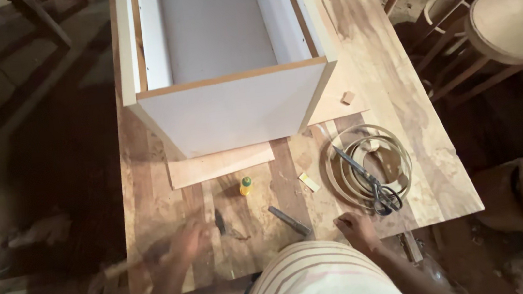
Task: The person assembles a white wooden drawer by hand, inserting small wooden dowels into the corners and tapping them with a hammer. They then apply a strip of white edge banding to the drawer's front edge.
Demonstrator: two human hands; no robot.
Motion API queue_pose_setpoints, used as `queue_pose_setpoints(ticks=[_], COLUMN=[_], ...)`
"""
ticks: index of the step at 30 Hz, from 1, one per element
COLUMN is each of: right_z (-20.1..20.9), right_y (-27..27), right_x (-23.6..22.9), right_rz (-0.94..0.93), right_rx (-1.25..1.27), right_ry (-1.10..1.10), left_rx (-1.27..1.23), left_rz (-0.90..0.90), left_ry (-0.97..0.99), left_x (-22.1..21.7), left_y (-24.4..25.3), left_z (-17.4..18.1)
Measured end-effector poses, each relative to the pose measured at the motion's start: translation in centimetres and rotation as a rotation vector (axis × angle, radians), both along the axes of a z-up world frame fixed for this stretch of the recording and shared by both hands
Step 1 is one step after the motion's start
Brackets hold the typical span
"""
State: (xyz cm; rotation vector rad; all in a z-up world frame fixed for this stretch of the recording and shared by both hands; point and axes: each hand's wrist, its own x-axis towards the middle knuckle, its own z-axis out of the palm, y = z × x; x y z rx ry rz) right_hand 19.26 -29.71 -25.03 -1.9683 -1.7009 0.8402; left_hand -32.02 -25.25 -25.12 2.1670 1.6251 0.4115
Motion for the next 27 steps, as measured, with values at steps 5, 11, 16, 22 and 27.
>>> queue_pose_setpoints(ticks=[5, 11, 16, 22, 27], right_z=[7.4, 20.6, 25.7, 23.1, 22.3], right_y=[1.8, 7.0, 12.3, 16.3, 21.2], right_x=[-0.8, -2.8, 0.9, 11.0, 14.3], right_rz=[-0.059, 0.511, 0.758, 0.295, 0.353], right_rx=[0.053, 0.661, 0.334, 0.358, 0.549], right_ry=[0.152, 0.440, 0.770, 0.165, -0.111], left_rx=[0.157, 0.354, 0.509, 0.688, 0.785], left_rz=[0.109, 0.050, -0.297, 0.045, 0.192], left_ry=[-0.244, -0.732, -0.865, -0.293, 0.066], left_x=[5.8, 20.2, 30.4, 29.6, 29.9], left_y=[-3.1, 2.4, 5.3, 15.6, 21.7], left_z=[13.5, 26.2, 27.7, 26.0, 24.3])
